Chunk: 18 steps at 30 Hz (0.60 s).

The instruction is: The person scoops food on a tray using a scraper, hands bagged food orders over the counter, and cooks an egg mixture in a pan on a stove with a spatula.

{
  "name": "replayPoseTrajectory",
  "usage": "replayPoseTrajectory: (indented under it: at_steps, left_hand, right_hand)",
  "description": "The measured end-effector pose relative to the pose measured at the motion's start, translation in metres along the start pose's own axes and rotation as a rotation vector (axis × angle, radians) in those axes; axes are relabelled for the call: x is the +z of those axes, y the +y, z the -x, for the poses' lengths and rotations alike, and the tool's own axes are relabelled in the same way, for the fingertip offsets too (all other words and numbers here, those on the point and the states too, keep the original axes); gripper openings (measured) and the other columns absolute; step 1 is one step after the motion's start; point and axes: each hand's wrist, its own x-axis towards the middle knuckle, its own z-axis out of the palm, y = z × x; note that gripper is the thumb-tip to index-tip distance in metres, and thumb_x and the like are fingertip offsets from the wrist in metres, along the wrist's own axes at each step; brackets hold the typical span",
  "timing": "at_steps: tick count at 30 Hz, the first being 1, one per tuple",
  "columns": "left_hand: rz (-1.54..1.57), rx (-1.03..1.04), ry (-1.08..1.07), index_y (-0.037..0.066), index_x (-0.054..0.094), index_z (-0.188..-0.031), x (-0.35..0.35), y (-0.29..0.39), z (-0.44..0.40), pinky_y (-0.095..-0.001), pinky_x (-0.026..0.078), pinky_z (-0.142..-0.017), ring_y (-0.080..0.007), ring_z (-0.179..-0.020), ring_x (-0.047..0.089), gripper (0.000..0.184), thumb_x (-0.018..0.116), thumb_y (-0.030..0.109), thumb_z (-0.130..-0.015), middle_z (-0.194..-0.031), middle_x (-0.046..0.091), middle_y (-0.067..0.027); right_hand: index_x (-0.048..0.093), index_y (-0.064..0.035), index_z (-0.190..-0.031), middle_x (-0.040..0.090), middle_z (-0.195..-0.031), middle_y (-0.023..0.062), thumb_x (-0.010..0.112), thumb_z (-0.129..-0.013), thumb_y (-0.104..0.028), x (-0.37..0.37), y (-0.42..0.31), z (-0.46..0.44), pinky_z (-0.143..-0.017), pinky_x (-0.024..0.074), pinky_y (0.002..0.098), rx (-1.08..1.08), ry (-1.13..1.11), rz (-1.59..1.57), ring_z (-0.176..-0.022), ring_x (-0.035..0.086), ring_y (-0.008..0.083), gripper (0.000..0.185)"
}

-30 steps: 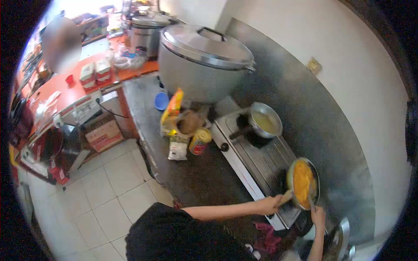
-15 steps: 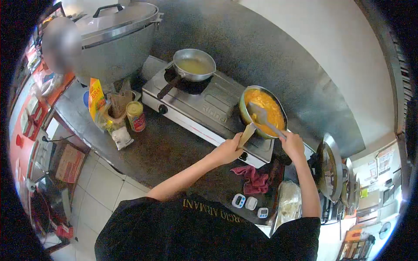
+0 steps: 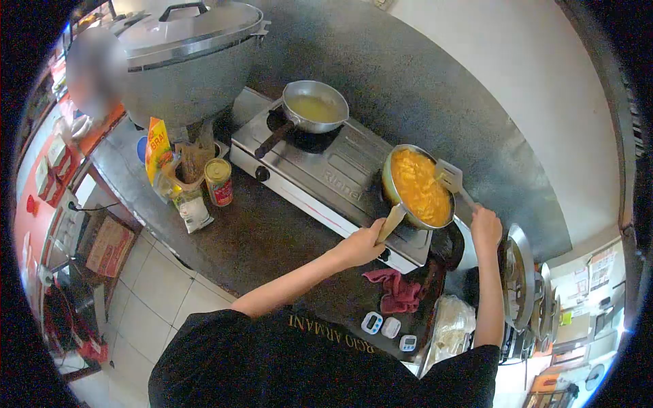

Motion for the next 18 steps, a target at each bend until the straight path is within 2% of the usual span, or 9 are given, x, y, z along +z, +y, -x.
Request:
replayPoseTrajectory:
  at_steps: [2,5,7,9,11,12,14,17,18]
  left_hand:
    - [0.001,0.011,-0.005,0.001,0.023,-0.125,0.0,0.0,0.0,-0.047,0.043,-0.067,-0.0431,-0.075,0.054,0.059,0.051,0.017,-0.076,-0.082,0.056,-0.0283]
    - [0.01,0.077,0.03,0.001,0.021,-0.126,0.003,-0.004,0.001,-0.0463,0.043,-0.064,-0.0424,-0.072,0.055,0.061,0.051,0.015,-0.075,-0.079,0.056,-0.0274]
    - [0.014,0.04,-0.008,0.001,0.021,-0.127,0.002,-0.006,0.0,-0.0463,0.044,-0.062,-0.0422,-0.07,0.055,0.062,0.052,0.014,-0.074,-0.078,0.056,-0.0272]
    - [0.005,0.031,-0.012,0.001,0.02,-0.127,-0.003,0.0,0.001,-0.0464,0.044,-0.062,-0.0421,-0.07,0.055,0.063,0.051,0.013,-0.074,-0.076,0.056,-0.0273]
    - [0.023,0.063,-0.036,0.0,0.02,-0.127,-0.002,-0.003,0.001,-0.0464,0.044,-0.063,-0.0418,-0.071,0.055,0.063,0.051,0.013,-0.074,-0.076,0.056,-0.027]
    - [0.012,0.047,-0.062,-0.001,0.018,-0.127,-0.003,-0.003,0.0,-0.0462,0.044,-0.063,-0.0418,-0.071,0.055,0.063,0.05,0.012,-0.074,-0.076,0.056,-0.0268]
    - [0.003,0.053,-0.076,-0.001,0.017,-0.128,-0.006,-0.001,0.001,-0.0463,0.044,-0.063,-0.0419,-0.071,0.055,0.064,0.05,0.012,-0.074,-0.076,0.056,-0.0269]
    - [0.01,0.051,-0.12,-0.001,0.014,-0.128,-0.008,0.0,0.0,-0.0466,0.043,-0.063,-0.0421,-0.071,0.055,0.067,0.05,0.012,-0.074,-0.077,0.056,-0.027]
    - [0.028,0.04,-0.149,-0.001,0.012,-0.129,-0.007,0.0,0.0,-0.0468,0.043,-0.063,-0.0421,-0.071,0.055,0.068,0.05,0.012,-0.074,-0.077,0.056,-0.027]
  right_hand:
    - [0.063,-0.0057,-0.077,0.061,-0.073,0.0162,0.048,-0.077,-0.014,0.009,0.008,-0.007,-0.058,0.0488,0.0422,-0.014,0.046,-0.002,-0.066,0.061,0.0325,0.016]
    - [0.061,-0.007,-0.082,0.06,-0.071,0.0165,0.049,-0.08,-0.018,0.045,0.012,-0.022,-0.06,0.0481,0.0413,0.026,-0.002,0.074,-0.068,0.06,0.0326,0.017]
    - [0.062,-0.0055,-0.075,0.06,-0.07,0.0169,0.046,-0.081,-0.019,0.061,0.009,-0.032,-0.058,0.0481,0.0417,0.033,-0.041,0.068,-0.066,0.06,0.0328,0.021]
    - [0.061,-0.0042,-0.069,0.059,-0.068,0.0171,0.043,-0.082,-0.018,0.074,0.002,-0.043,-0.058,0.0482,0.0421,0.022,0.043,0.058,-0.065,0.06,0.033,0.026]
    - [0.062,-0.0052,-0.081,0.061,-0.077,0.0162,0.041,-0.084,-0.02,0.079,-0.004,-0.059,-0.059,0.0492,0.0411,0.066,-0.086,0.079,-0.07,0.061,0.0311,0.026]
    - [0.062,-0.0052,-0.081,0.061,-0.077,0.0162,0.041,-0.084,-0.02,0.077,-0.006,-0.064,-0.059,0.0492,0.0411,0.063,-0.082,0.075,-0.07,0.061,0.0311,0.026]
    - [0.058,-0.0117,-0.096,0.06,-0.081,0.0155,0.042,-0.084,-0.021,0.072,-0.007,-0.069,-0.06,0.0491,0.0414,-0.048,-0.069,-0.009,-0.072,0.061,0.0313,0.022]
    - [0.052,-0.0198,-0.107,0.059,-0.081,0.0141,0.04,-0.084,-0.021,0.078,-0.01,-0.079,-0.059,0.049,0.0418,-0.148,-0.113,-0.015,-0.07,0.06,0.0321,0.026]
    - [0.052,-0.0198,-0.107,0.059,-0.081,0.0141,0.04,-0.084,-0.021,0.084,-0.011,-0.078,-0.059,0.049,0.0418,-0.149,-0.115,-0.016,-0.07,0.06,0.0321,0.026]
